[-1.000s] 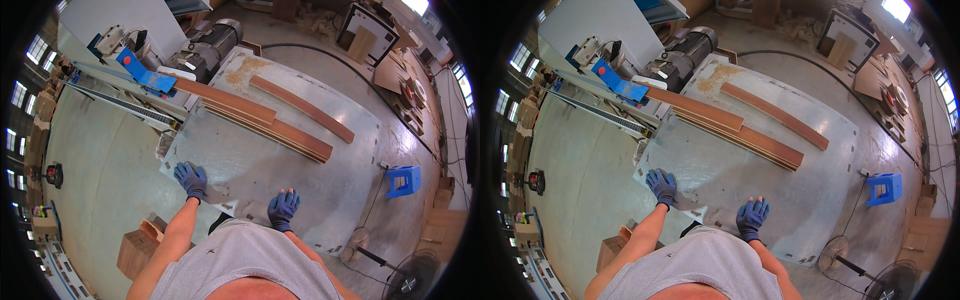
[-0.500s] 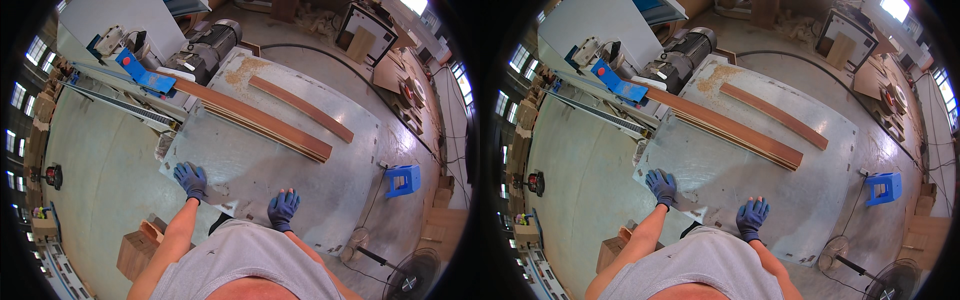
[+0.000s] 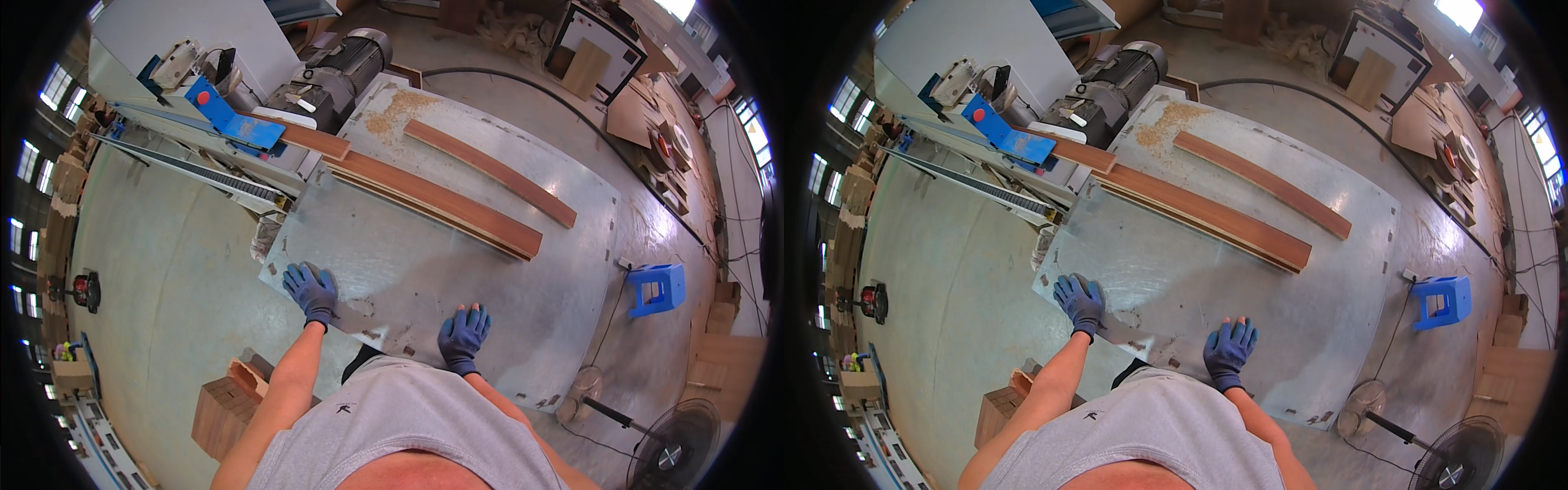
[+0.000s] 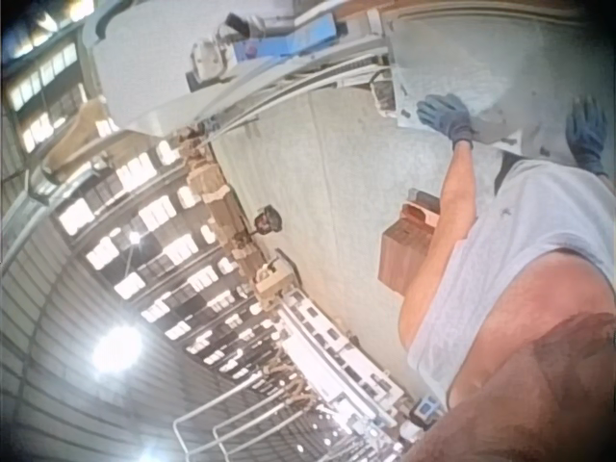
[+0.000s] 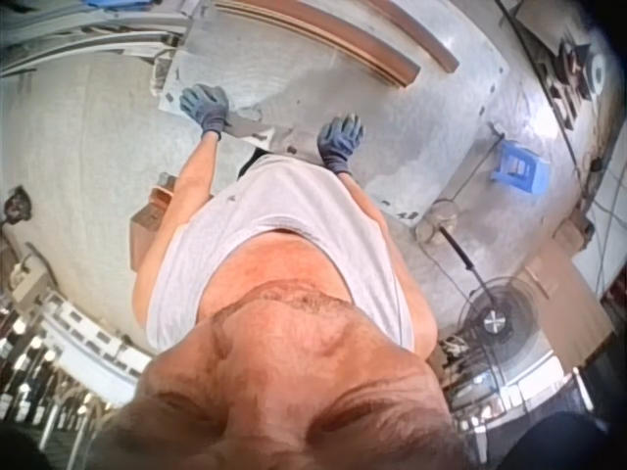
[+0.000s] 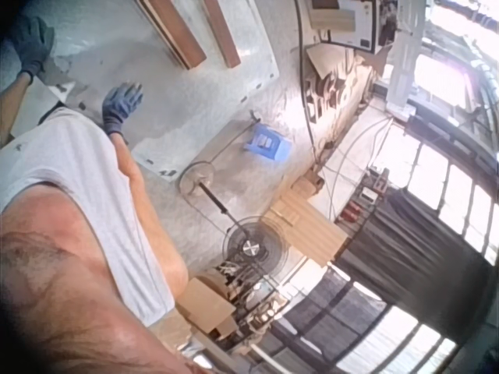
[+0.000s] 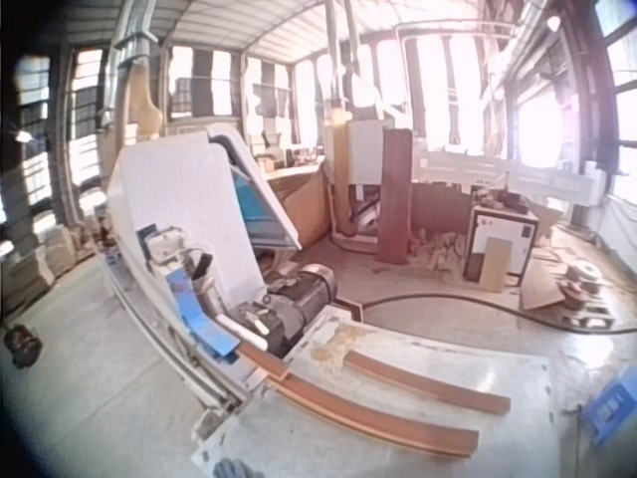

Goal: The person peels excess edge strips off wooden boards by hand, gathers the boards, and places them onto a pallet. The person repeats stacking boards onto the pallet and then carries a long wooden board across the workshop.

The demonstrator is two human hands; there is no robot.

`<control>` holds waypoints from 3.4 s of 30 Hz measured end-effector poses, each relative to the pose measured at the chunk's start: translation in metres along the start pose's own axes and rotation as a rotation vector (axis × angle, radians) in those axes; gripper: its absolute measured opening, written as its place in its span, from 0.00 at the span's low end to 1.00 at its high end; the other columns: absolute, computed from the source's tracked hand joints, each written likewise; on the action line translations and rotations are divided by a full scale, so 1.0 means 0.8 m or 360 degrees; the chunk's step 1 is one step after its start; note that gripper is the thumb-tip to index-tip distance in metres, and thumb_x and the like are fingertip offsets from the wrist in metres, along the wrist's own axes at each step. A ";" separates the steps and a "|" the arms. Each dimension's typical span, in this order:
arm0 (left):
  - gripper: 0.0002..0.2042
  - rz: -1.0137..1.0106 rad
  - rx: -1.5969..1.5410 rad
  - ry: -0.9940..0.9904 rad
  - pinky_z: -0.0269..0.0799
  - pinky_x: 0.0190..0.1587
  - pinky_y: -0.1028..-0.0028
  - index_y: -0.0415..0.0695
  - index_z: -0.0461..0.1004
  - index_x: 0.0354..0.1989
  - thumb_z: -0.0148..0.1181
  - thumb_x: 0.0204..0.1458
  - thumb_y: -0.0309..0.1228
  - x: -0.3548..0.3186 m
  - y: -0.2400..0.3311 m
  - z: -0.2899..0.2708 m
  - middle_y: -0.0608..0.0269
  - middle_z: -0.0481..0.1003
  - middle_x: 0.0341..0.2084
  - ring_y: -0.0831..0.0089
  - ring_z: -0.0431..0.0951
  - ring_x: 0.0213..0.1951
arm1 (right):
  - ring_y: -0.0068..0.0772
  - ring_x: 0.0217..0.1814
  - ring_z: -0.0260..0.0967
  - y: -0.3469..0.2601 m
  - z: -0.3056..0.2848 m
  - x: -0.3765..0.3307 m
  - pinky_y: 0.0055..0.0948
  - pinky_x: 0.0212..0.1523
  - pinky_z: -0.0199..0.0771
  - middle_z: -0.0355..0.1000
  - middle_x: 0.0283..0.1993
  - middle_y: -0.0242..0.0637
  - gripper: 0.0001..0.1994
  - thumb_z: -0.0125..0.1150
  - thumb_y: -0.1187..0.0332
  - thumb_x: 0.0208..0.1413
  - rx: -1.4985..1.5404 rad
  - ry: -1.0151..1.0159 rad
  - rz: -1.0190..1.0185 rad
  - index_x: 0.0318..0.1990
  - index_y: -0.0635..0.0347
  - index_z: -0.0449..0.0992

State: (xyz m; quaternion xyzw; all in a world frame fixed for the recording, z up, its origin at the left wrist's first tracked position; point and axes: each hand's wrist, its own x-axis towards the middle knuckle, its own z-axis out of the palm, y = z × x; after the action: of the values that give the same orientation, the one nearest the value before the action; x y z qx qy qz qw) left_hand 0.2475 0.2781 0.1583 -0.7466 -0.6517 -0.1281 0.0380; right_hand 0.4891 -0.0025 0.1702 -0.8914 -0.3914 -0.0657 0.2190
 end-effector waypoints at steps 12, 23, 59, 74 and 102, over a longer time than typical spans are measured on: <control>0.34 0.0017 -0.0037 0.0113 0.44 0.73 0.38 0.34 0.68 0.65 0.57 0.58 0.50 -0.001 0.002 0.005 0.30 0.61 0.68 0.29 0.56 0.70 | 0.65 0.69 0.61 0.002 0.001 0.004 0.64 0.72 0.54 0.68 0.63 0.59 0.20 0.62 0.64 0.53 -0.0023 0.0059 -0.0056 0.53 0.61 0.79; 0.34 -0.0066 -0.0110 0.0034 0.42 0.74 0.40 0.34 0.67 0.66 0.57 0.58 0.48 0.001 -0.001 -0.004 0.30 0.60 0.69 0.30 0.54 0.71 | 0.61 0.64 0.65 -0.016 0.023 0.073 0.62 0.67 0.59 0.71 0.58 0.55 0.20 0.64 0.63 0.51 0.0305 -0.0163 -0.0272 0.51 0.59 0.80; 0.33 -0.0054 -0.0103 0.0017 0.43 0.74 0.41 0.35 0.67 0.65 0.57 0.58 0.48 0.001 0.003 -0.008 0.32 0.61 0.68 0.32 0.56 0.71 | 0.64 0.68 0.62 -0.040 0.042 0.092 0.63 0.71 0.55 0.70 0.59 0.54 0.17 0.61 0.67 0.50 0.0199 -0.0019 -0.0471 0.49 0.57 0.81; 0.33 -0.0042 -0.0084 0.0019 0.44 0.73 0.40 0.35 0.67 0.66 0.56 0.59 0.48 0.002 0.003 -0.005 0.30 0.60 0.69 0.30 0.56 0.70 | 0.65 0.68 0.63 -0.036 0.047 0.093 0.64 0.71 0.54 0.71 0.60 0.54 0.18 0.62 0.66 0.50 0.0235 -0.0026 -0.0434 0.50 0.55 0.81; 0.34 -0.0013 -0.0106 0.0062 0.44 0.73 0.38 0.35 0.67 0.65 0.57 0.57 0.48 0.000 0.001 0.001 0.30 0.60 0.68 0.28 0.55 0.70 | 0.63 0.69 0.62 -0.038 0.038 0.098 0.64 0.72 0.54 0.70 0.60 0.52 0.18 0.62 0.66 0.49 0.0250 -0.0053 -0.0427 0.49 0.56 0.81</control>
State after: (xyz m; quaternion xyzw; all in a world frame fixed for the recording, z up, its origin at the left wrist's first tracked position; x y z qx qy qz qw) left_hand 0.2483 0.2781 0.1573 -0.7421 -0.6493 -0.1644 0.0252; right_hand 0.5187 0.0814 0.1758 -0.8122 -0.5145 -0.0488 0.2708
